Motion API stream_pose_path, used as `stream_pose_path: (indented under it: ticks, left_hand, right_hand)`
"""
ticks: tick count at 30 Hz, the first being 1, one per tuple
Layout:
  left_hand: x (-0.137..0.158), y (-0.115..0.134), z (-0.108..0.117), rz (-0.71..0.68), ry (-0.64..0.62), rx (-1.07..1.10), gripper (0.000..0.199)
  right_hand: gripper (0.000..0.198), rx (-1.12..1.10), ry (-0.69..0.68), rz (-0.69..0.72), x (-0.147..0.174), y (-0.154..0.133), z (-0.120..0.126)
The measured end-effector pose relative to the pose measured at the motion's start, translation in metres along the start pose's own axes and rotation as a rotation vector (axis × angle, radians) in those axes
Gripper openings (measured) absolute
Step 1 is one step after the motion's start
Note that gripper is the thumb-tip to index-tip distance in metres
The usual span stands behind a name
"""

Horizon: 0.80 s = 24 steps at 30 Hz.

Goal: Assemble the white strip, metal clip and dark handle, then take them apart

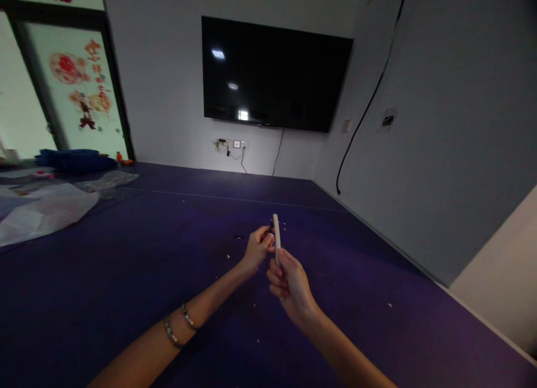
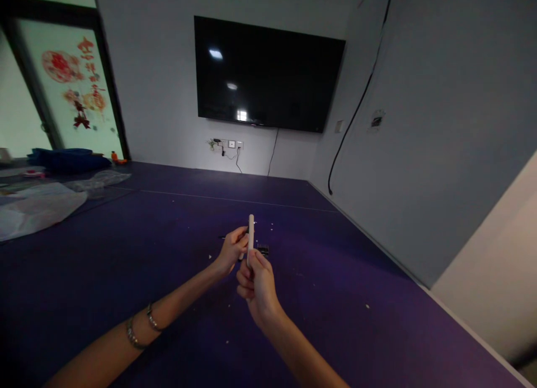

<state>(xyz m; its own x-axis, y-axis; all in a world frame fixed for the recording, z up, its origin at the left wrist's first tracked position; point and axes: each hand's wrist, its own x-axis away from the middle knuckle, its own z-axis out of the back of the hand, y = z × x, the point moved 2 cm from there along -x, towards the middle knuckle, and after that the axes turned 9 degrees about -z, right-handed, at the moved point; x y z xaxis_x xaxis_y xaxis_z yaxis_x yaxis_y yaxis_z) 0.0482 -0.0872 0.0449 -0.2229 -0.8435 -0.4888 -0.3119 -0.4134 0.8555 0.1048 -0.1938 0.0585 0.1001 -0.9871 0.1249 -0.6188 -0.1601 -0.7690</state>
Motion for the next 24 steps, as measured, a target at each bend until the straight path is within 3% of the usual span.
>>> stream_pose_path:
  ticks: [9,15,24]
  left_hand:
    - [0.000,0.000,-0.001,0.044,0.026,0.002,0.026]
    - [-0.002,0.004,-0.001,-0.016,0.020,-0.020,0.019]
    - [-0.004,0.005,0.003,-0.007,0.034,-0.025,0.020]
  right_hand:
    - [0.029,0.000,0.000,-0.026,-0.002,0.009,0.000]
    - [0.024,-0.057,-0.037,0.038,-0.009,-0.003,-0.009]
    - [0.025,-0.048,-0.009,-0.017,-0.008,0.004,-0.011]
